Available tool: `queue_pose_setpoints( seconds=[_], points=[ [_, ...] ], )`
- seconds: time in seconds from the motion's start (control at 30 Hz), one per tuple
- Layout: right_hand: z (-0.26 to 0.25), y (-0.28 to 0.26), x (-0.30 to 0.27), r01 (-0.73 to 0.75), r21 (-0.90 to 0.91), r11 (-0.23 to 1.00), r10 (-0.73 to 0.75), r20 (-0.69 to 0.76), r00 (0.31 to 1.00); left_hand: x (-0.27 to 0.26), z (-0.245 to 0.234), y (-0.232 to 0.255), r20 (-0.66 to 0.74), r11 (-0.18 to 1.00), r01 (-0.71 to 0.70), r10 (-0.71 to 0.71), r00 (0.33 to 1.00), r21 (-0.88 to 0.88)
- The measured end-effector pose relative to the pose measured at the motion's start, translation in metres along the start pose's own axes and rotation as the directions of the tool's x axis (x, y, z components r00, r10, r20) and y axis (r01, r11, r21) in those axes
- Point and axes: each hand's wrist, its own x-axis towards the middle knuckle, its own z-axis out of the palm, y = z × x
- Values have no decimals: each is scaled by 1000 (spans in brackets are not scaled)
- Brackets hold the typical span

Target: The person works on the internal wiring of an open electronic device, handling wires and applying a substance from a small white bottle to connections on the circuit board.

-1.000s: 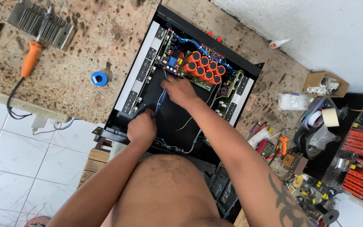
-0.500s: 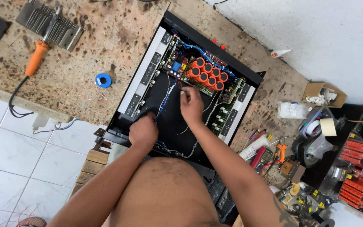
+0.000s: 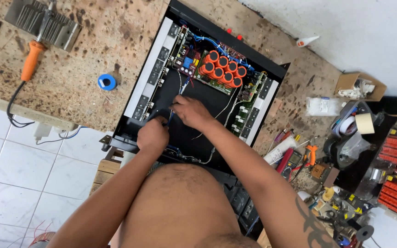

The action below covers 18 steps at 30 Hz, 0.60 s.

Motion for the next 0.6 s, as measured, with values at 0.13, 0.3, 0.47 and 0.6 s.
queue_pose_setpoints(
  seconds=[0.13, 0.3, 0.47, 0.6],
  points=[
    [-7, 12, 10, 60, -19, 998, -59, 69, 996, 2, 0, -5, 36, 999, -26, 28, 999, -44],
    [-8, 18, 14, 142, -39, 989, -139, 70, 988, 32, 23, -26, 45, 997, -36, 39, 998, -62],
    [5, 29, 8, 109, -25, 994, -107, 53, 993, 44, 35, -39, 79, 999, -53, 54, 995, -9],
    [-3, 20, 11, 93, 87, 992, -95, 11, 995, 32, 25, -31, 69, 992, -94, 88, 994, 81]
  ],
)
